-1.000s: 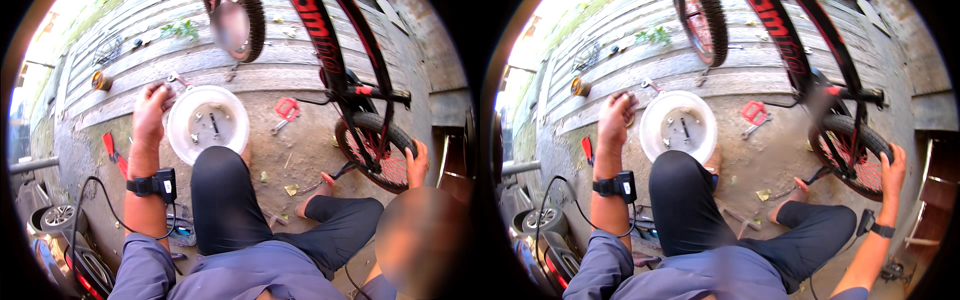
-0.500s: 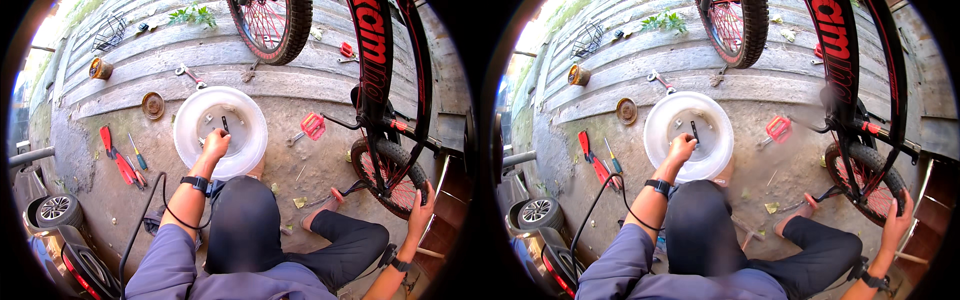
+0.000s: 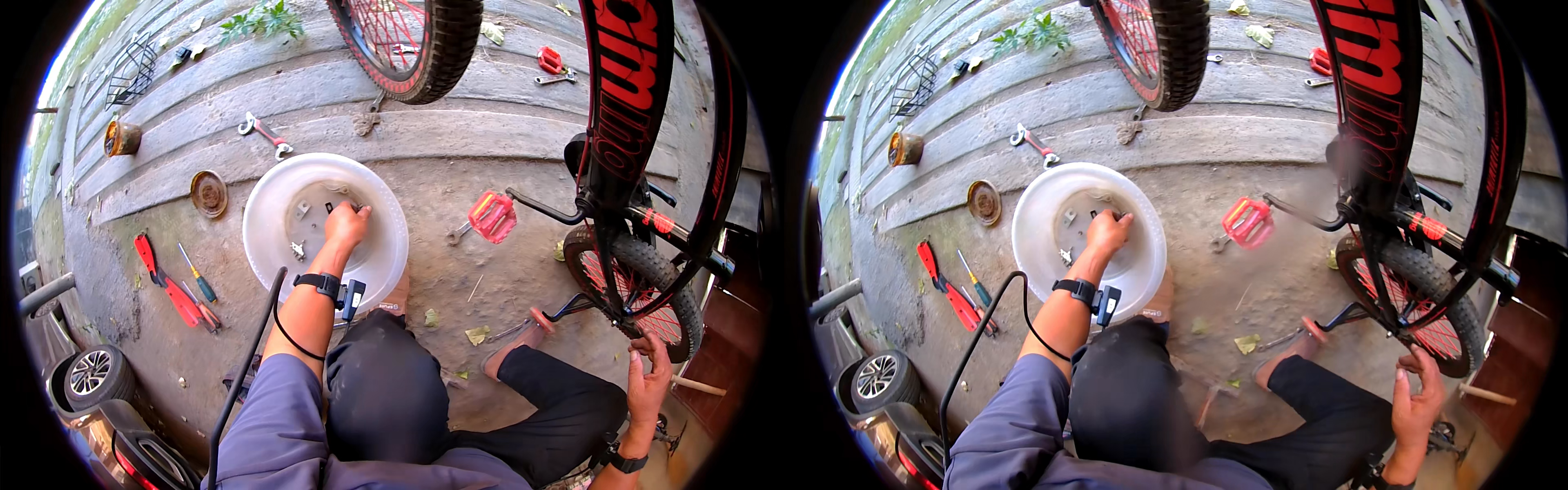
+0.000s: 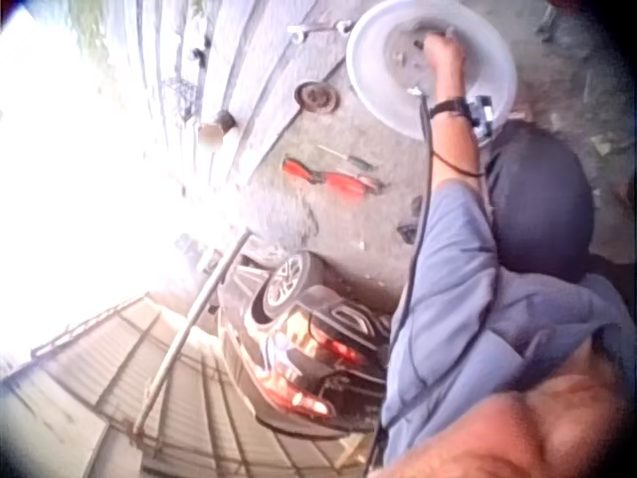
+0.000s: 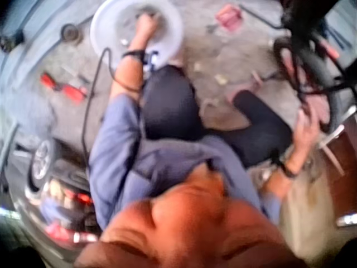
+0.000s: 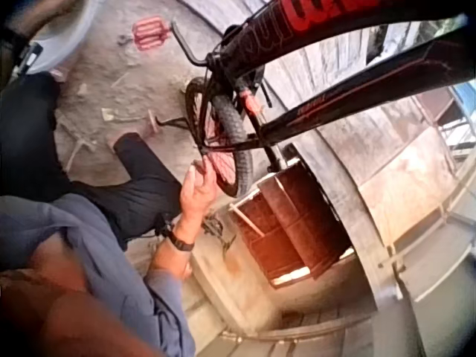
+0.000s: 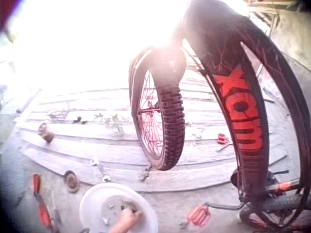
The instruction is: The person assembles a bicycle by first inserting a bolt and washer into the seat post tube. They then retrieve a bicycle seat from a bag and attach it to the seat post, tightening the clamp to secure it in place.
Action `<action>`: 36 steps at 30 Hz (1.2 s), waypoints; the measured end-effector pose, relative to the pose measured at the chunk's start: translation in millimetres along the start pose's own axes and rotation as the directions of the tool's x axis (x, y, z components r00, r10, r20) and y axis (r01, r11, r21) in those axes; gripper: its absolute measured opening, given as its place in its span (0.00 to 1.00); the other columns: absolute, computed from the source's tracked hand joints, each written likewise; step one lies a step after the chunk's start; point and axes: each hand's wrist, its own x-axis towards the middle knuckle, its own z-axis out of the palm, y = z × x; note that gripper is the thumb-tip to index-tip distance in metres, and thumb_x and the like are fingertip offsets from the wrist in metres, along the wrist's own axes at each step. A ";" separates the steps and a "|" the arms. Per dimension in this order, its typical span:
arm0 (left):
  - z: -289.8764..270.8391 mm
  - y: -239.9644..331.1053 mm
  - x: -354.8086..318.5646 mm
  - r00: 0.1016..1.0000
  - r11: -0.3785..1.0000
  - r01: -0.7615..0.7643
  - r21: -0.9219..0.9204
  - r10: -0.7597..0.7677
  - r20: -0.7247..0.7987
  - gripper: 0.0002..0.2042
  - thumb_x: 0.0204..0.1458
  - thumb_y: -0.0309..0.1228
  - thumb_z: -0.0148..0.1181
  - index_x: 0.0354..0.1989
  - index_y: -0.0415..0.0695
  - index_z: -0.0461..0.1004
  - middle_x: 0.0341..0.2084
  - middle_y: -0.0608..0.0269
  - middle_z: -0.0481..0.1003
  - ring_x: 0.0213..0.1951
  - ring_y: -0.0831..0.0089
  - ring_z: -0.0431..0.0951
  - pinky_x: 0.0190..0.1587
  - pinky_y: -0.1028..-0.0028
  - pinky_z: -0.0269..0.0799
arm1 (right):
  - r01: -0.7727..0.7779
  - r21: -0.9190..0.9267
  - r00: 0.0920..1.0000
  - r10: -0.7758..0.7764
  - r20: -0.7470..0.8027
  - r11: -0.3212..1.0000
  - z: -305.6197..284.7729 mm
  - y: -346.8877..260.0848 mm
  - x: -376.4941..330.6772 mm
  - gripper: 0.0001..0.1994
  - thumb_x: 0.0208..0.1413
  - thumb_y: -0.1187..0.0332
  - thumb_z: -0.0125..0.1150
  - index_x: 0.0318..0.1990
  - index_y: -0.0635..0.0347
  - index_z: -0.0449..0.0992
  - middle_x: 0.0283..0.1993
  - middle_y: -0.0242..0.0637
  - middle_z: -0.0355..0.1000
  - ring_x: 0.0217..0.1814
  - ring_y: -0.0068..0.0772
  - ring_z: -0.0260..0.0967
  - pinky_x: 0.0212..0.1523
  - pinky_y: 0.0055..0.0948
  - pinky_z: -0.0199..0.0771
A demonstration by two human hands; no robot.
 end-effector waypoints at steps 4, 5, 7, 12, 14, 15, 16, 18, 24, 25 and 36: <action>0.9 -11.7 9.5 1.000 1.000 -0.003 0.018 0.003 -0.029 0.17 0.53 0.40 0.59 0.33 0.35 0.73 0.19 0.54 0.77 0.23 0.67 0.80 0.27 0.69 0.74 | 0.092 -0.022 0.994 -0.090 0.063 0.996 4.9 -16.3 12.8 0.19 0.47 0.81 0.57 0.50 0.67 0.71 0.37 0.43 0.74 0.39 0.34 0.73 0.45 0.29 0.70; 2.9 -15.8 10.7 0.999 1.000 0.019 -0.020 -0.019 -0.029 0.16 0.53 0.40 0.59 0.32 0.34 0.73 0.19 0.54 0.77 0.23 0.67 0.80 0.27 0.69 0.74 | 0.109 -0.027 0.992 -0.107 0.066 0.994 6.4 -18.5 16.5 0.19 0.47 0.81 0.57 0.50 0.67 0.71 0.37 0.43 0.74 0.39 0.34 0.73 0.45 0.30 0.70; -7.7 -5.0 -2.1 0.993 0.964 0.103 -0.246 -0.084 0.085 0.14 0.54 0.36 0.58 0.34 0.34 0.71 0.23 0.54 0.77 0.25 0.68 0.80 0.26 0.71 0.74 | 0.128 -0.031 0.990 -0.125 0.070 0.991 12.4 -22.0 21.0 0.19 0.47 0.80 0.57 0.50 0.66 0.71 0.37 0.42 0.74 0.39 0.34 0.73 0.46 0.30 0.70; -57.2 6.9 -60.1 0.982 0.782 0.163 -0.602 -0.068 0.178 0.10 0.56 0.32 0.57 0.37 0.36 0.70 0.31 0.55 0.77 0.30 0.68 0.81 0.28 0.73 0.75 | 0.189 0.167 0.971 -0.209 0.113 0.968 33.4 -41.2 31.9 0.19 0.45 0.81 0.58 0.49 0.66 0.72 0.37 0.43 0.74 0.37 0.35 0.74 0.43 0.29 0.72; -86.7 10.3 -87.6 0.987 0.745 0.082 -0.662 0.031 0.158 0.10 0.56 0.32 0.57 0.37 0.36 0.70 0.31 0.56 0.77 0.31 0.68 0.81 0.29 0.74 0.75 | 0.248 0.268 0.949 -0.288 0.124 0.931 45.1 -49.1 36.5 0.20 0.44 0.80 0.60 0.49 0.66 0.72 0.37 0.43 0.74 0.37 0.34 0.75 0.40 0.28 0.74; -101.8 12.3 -104.9 0.986 0.720 0.048 -0.693 0.075 0.147 0.10 0.56 0.32 0.57 0.38 0.36 0.69 0.32 0.56 0.77 0.32 0.69 0.81 0.30 0.74 0.76 | 0.251 0.319 0.936 -0.314 0.161 0.914 48.6 -54.9 38.7 0.19 0.45 0.80 0.60 0.48 0.66 0.72 0.37 0.43 0.75 0.37 0.34 0.75 0.41 0.28 0.74; -118.9 20.7 -121.4 0.983 0.723 0.002 -0.691 0.125 0.134 0.09 0.56 0.29 0.58 0.39 0.37 0.69 0.32 0.56 0.77 0.32 0.69 0.81 0.30 0.76 0.76 | 0.253 0.366 0.923 -0.337 0.186 0.896 51.3 -60.4 39.0 0.19 0.45 0.79 0.60 0.48 0.66 0.72 0.36 0.43 0.75 0.37 0.34 0.75 0.41 0.28 0.74; -153.7 41.9 -156.0 0.962 0.737 -0.103 -0.668 0.244 0.121 0.09 0.55 0.27 0.59 0.40 0.38 0.69 0.32 0.57 0.78 0.33 0.70 0.81 0.30 0.76 0.76 | 0.254 0.458 0.889 -0.392 0.238 0.852 53.0 -73.0 39.5 0.18 0.46 0.77 0.61 0.48 0.65 0.73 0.36 0.42 0.75 0.37 0.33 0.75 0.41 0.28 0.74; -209.3 133.4 -252.5 0.802 0.688 -0.392 -0.611 0.581 0.139 0.08 0.51 0.22 0.63 0.38 0.38 0.71 0.28 0.62 0.78 0.31 0.75 0.80 0.31 0.79 0.75 | -0.053 0.836 0.830 -0.442 0.341 0.546 59.5 -90.6 24.9 0.24 0.51 0.75 0.62 0.57 0.63 0.68 0.40 0.39 0.75 0.41 0.30 0.74 0.45 0.29 0.73; -210.1 147.6 -267.3 0.769 0.681 -0.425 -0.597 0.619 0.159 0.09 0.51 0.21 0.63 0.38 0.38 0.72 0.28 0.63 0.78 0.31 0.75 0.80 0.32 0.79 0.75 | -0.070 0.889 0.829 -0.470 0.304 0.453 62.2 -90.5 23.5 0.27 0.52 0.71 0.63 0.60 0.62 0.64 0.42 0.41 0.74 0.43 0.32 0.74 0.46 0.30 0.73; -139.8 268.1 -346.8 0.479 0.560 -0.691 -0.457 0.828 0.292 0.11 0.46 0.20 0.69 0.37 0.39 0.74 0.28 0.71 0.74 0.32 0.86 0.72 0.35 0.81 0.71 | -0.138 0.988 0.900 -0.408 0.156 0.074 9.1 -46.0 10.8 0.27 0.58 0.63 0.60 0.63 0.58 0.61 0.42 0.36 0.73 0.39 0.27 0.75 0.34 0.22 0.74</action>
